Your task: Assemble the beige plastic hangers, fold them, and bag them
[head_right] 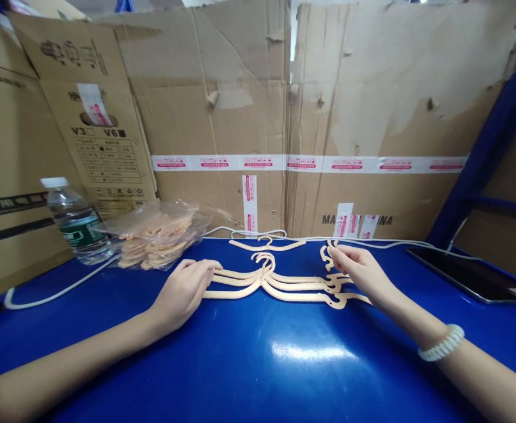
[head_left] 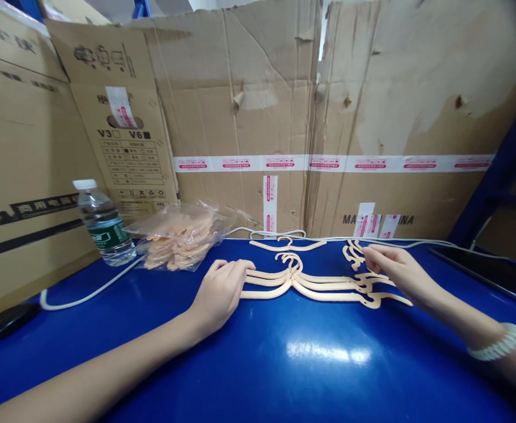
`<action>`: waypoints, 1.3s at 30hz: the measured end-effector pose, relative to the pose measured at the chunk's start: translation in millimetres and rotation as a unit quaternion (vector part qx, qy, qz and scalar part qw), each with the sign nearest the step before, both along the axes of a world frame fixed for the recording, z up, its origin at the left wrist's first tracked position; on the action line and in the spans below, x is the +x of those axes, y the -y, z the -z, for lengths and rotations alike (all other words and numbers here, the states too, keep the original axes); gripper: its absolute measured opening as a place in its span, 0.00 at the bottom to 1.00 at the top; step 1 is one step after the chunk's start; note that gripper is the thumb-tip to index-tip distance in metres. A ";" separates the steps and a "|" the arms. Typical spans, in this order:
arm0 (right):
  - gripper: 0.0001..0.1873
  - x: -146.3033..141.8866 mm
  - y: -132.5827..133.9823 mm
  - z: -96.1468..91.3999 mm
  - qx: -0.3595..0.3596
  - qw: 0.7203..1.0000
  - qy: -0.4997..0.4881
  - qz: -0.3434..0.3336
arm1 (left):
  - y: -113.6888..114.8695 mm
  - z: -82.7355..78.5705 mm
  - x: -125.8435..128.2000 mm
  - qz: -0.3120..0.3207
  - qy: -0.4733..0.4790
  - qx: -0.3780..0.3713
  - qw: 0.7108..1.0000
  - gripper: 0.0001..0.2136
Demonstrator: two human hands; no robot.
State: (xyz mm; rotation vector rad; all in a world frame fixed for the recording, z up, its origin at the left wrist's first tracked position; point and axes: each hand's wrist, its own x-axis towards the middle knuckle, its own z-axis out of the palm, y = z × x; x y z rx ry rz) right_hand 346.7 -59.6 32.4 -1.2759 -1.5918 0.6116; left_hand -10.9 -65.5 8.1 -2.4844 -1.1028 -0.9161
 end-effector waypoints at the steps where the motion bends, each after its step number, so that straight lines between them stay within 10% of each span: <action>1: 0.29 -2.9 2.1 -1.4 0.002 1.000 0.005 0.000 | -1.2 -2.8 0.8 0.000 -0.013 0.006 1.000 0.11; 10: 0.32 -7.5 5.5 -3.6 0.019 1.000 0.013 0.007 | -40.2 -40.3 35.2 -0.006 -0.123 -0.039 0.992 0.11; 21: 0.25 17.6 -8.7 -4.1 0.105 0.994 -0.017 0.030 | -121.7 -24.8 64.5 -0.010 -0.190 -0.111 0.975 0.09; 31: 0.19 48.0 -23.2 -2.6 0.150 0.978 0.131 0.056 | -114.9 -45.1 66.6 -0.031 -0.160 -0.137 0.977 0.09; 39: 0.11 46.2 -26.9 2.5 0.178 0.897 0.402 -0.043 | -52.4 -77.2 53.4 -0.010 -0.136 -0.080 0.987 0.07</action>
